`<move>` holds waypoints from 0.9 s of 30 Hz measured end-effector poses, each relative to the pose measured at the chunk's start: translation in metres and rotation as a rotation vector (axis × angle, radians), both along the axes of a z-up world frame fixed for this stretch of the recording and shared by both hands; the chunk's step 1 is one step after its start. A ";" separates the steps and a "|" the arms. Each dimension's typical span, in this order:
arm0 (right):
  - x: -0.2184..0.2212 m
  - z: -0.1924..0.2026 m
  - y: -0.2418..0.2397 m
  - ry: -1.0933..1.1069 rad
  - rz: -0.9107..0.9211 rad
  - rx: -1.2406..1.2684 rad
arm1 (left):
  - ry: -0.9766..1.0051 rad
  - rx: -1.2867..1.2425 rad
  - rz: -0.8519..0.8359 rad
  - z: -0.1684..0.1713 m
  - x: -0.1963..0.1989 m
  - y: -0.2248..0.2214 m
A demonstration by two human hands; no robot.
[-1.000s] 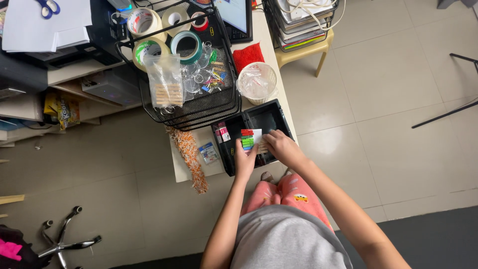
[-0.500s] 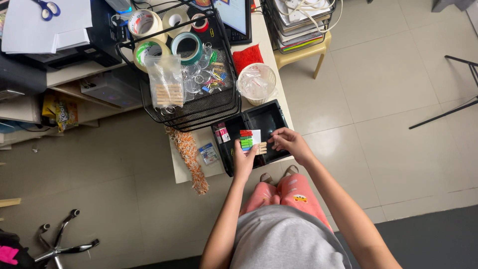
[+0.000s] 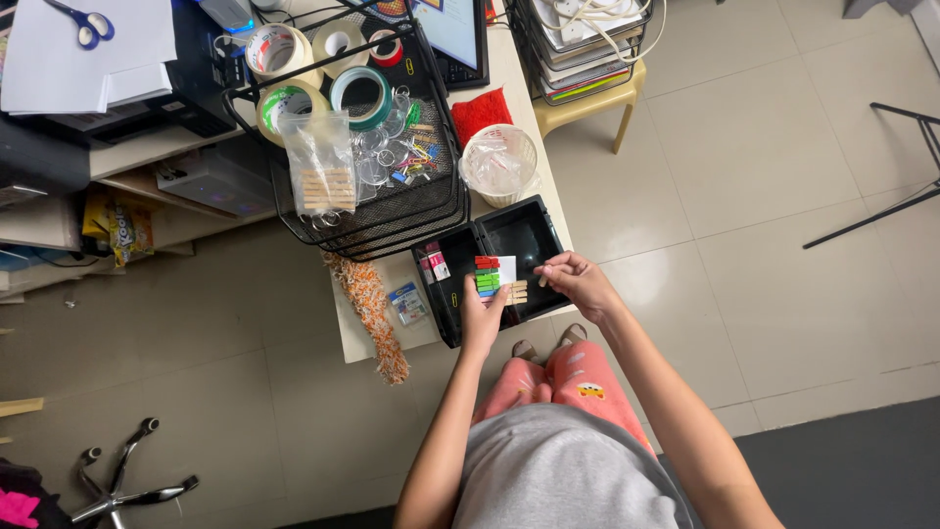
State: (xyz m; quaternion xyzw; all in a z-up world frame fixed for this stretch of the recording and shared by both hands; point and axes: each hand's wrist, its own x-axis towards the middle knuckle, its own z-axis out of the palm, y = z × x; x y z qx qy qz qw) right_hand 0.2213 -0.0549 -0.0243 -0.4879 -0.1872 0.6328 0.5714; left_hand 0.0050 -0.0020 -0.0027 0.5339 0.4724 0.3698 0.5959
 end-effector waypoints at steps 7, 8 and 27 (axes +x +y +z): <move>-0.003 0.020 0.004 0.137 -0.064 -0.028 | 0.010 0.023 -0.016 0.001 0.002 -0.002; -0.003 0.015 0.004 0.133 -0.089 -0.040 | 0.003 0.021 -0.021 0.000 0.002 -0.002; -0.039 -0.005 0.012 0.104 -0.259 -0.084 | -0.041 0.056 0.041 0.002 0.018 -0.004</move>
